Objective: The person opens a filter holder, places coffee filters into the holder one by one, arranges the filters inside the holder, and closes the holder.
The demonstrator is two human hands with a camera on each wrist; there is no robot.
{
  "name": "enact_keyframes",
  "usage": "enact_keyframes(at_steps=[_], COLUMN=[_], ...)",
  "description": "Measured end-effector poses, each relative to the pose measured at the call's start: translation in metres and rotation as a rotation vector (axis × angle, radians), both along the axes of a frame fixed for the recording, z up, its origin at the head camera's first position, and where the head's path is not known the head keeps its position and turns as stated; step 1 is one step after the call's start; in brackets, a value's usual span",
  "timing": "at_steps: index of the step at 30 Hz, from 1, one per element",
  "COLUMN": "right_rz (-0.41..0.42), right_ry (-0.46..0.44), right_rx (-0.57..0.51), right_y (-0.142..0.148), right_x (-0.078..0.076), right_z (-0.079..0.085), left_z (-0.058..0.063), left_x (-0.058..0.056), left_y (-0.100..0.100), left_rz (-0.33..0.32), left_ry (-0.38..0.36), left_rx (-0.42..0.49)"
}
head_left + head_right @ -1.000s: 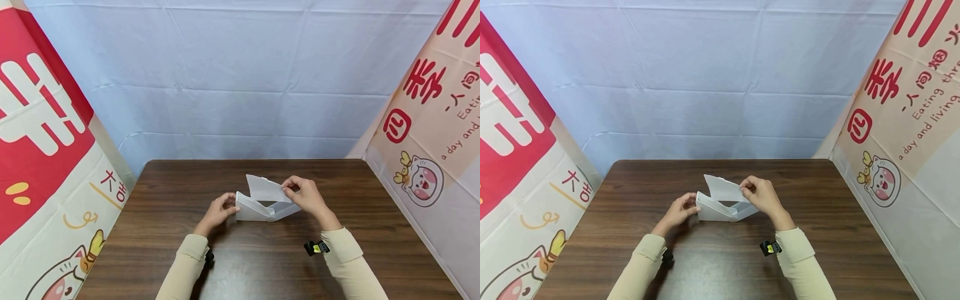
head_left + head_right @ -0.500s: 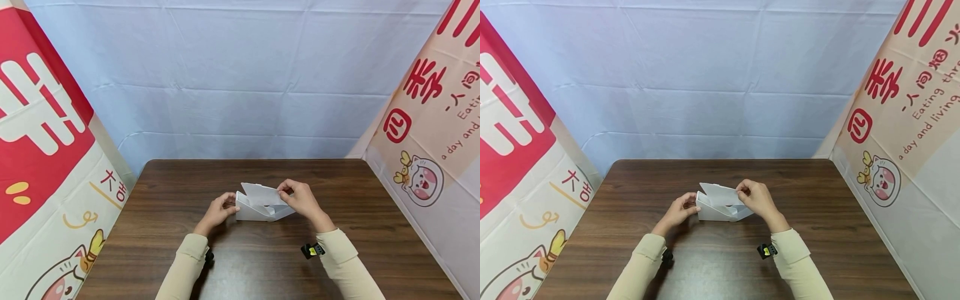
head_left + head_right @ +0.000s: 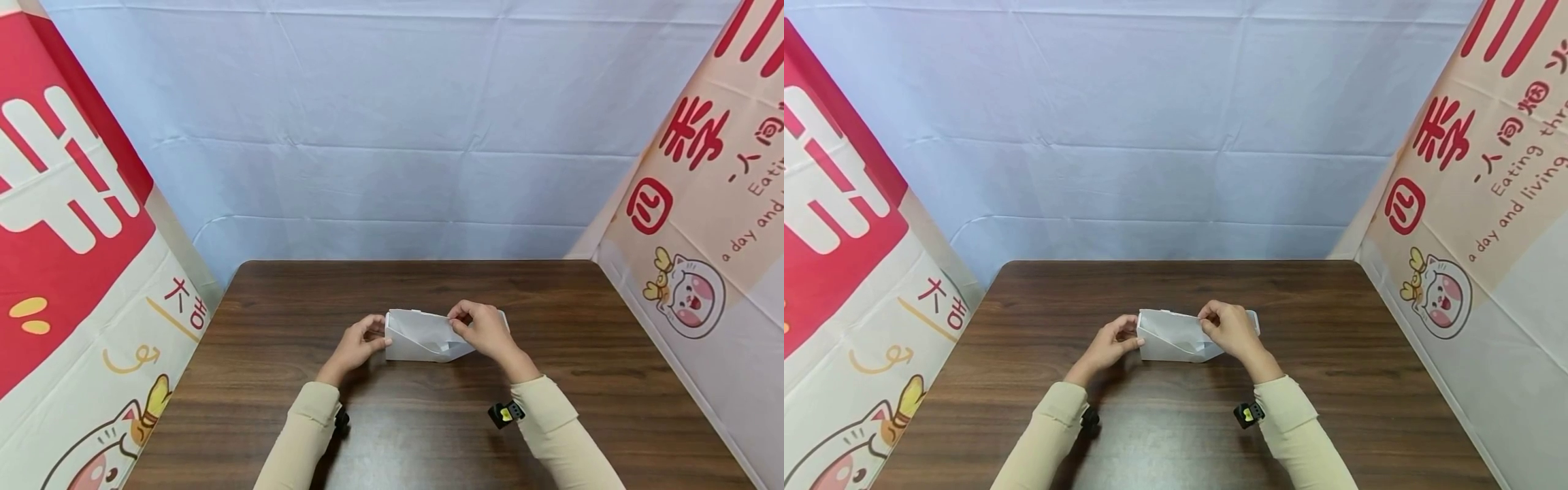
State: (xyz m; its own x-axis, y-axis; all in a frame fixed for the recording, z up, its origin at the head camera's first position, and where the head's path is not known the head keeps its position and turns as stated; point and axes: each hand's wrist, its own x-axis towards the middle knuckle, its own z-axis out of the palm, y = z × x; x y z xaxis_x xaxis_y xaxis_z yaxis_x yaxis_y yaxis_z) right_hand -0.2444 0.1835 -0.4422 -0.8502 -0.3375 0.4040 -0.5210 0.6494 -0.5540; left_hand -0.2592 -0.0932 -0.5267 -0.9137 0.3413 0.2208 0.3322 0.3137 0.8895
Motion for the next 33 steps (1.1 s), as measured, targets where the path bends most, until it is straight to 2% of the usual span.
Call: enact_keyframes(at_steps=[9,17,25,33], right_rz=[-0.030,-0.023,-0.054,-0.052], right_ry=[0.010,-0.034,0.014,0.011], right_rx=[0.022,0.128,0.269,0.309], right_y=[-0.007,-0.012,-0.016,-0.020], right_x=[-0.001,-0.001,-0.001,-0.003], right_z=[-0.005,-0.007,-0.012,-0.017], left_z=[-0.001,-0.002,-0.002,-0.003], left_x=[0.000,0.000,-0.002,-0.001], left_y=[-0.001,-0.001,0.000,-0.001], left_rz=[-0.003,-0.001,-0.001,-0.009], left_ry=[-0.007,0.001,-0.002,0.008], left_rx=[-0.001,0.002,0.016,0.041])
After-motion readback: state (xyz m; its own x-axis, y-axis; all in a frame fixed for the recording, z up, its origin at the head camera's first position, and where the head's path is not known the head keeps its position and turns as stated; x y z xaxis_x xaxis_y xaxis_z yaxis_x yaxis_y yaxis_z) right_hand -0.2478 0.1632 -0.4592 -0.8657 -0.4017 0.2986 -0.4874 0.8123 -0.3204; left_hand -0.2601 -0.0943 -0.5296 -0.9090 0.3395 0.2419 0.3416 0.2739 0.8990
